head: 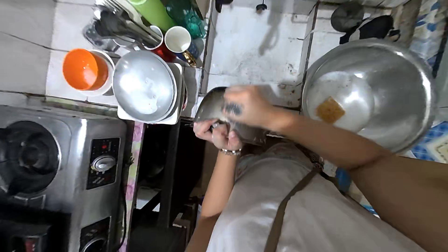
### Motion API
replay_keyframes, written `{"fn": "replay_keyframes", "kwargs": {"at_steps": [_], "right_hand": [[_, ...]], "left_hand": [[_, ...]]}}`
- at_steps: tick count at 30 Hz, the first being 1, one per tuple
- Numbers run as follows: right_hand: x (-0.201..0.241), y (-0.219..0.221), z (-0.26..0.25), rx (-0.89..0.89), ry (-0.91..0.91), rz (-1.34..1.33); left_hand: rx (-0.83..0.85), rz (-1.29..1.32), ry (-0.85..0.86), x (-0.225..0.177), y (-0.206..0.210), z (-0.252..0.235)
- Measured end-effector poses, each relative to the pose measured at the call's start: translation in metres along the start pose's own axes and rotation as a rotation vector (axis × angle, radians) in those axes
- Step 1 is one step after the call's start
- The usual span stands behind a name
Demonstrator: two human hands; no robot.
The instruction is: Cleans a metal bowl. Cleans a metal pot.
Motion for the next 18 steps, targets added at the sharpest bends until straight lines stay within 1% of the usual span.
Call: {"fn": "replay_keyframes", "kwargs": {"at_steps": [2,3,5,7,8,11,12,13,15,16,17,18], "right_hand": [[-0.026,-0.006,-0.014,0.127,0.142,0.099],[-0.033,-0.009,-0.020,0.125,0.155,0.140],[-0.018,-0.010,-0.022,0.083,0.089,0.131],[0.000,0.000,-0.016,0.040,-0.002,0.045],[-0.003,0.002,-0.018,0.077,0.022,0.044],[-0.036,-0.004,-0.035,0.226,0.188,0.209],[-0.035,-0.005,-0.036,0.249,0.194,0.244],[-0.025,-0.005,-0.035,0.254,0.163,0.247],[0.006,0.004,-0.022,0.180,0.018,0.164],[0.014,0.008,-0.017,0.133,-0.043,0.126],[0.014,0.010,-0.017,0.144,-0.026,0.116],[0.006,0.008,-0.023,0.201,0.052,0.151]], "left_hand": [[-0.020,-0.021,-0.018,0.000,0.000,-0.001],[-0.022,-0.016,-0.025,0.001,0.000,-0.002],[-0.014,0.013,-0.024,0.006,0.000,-0.005],[-0.015,0.012,-0.018,0.006,0.000,-0.005],[-0.021,-0.002,-0.020,0.004,-0.001,-0.004],[-0.035,-0.034,-0.023,0.002,-0.001,-0.003],[-0.025,-0.029,-0.023,0.002,-0.002,-0.002],[-0.009,-0.019,-0.025,0.002,-0.002,0.000],[0.008,-0.019,-0.017,0.000,-0.004,0.002],[0.006,-0.023,-0.010,0.000,-0.004,0.002],[0.004,-0.022,-0.009,0.000,-0.004,0.002],[-0.004,-0.017,-0.008,0.002,-0.003,0.000]]}}
Point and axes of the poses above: each hand's wrist, its own z-axis away from the middle knuckle, its own y-axis out of the palm, x = y × z, the point moved 6 cm from there along -z, towards the middle knuckle, and after that the axes turned 7 degrees about -y, right-handed, at the moved point
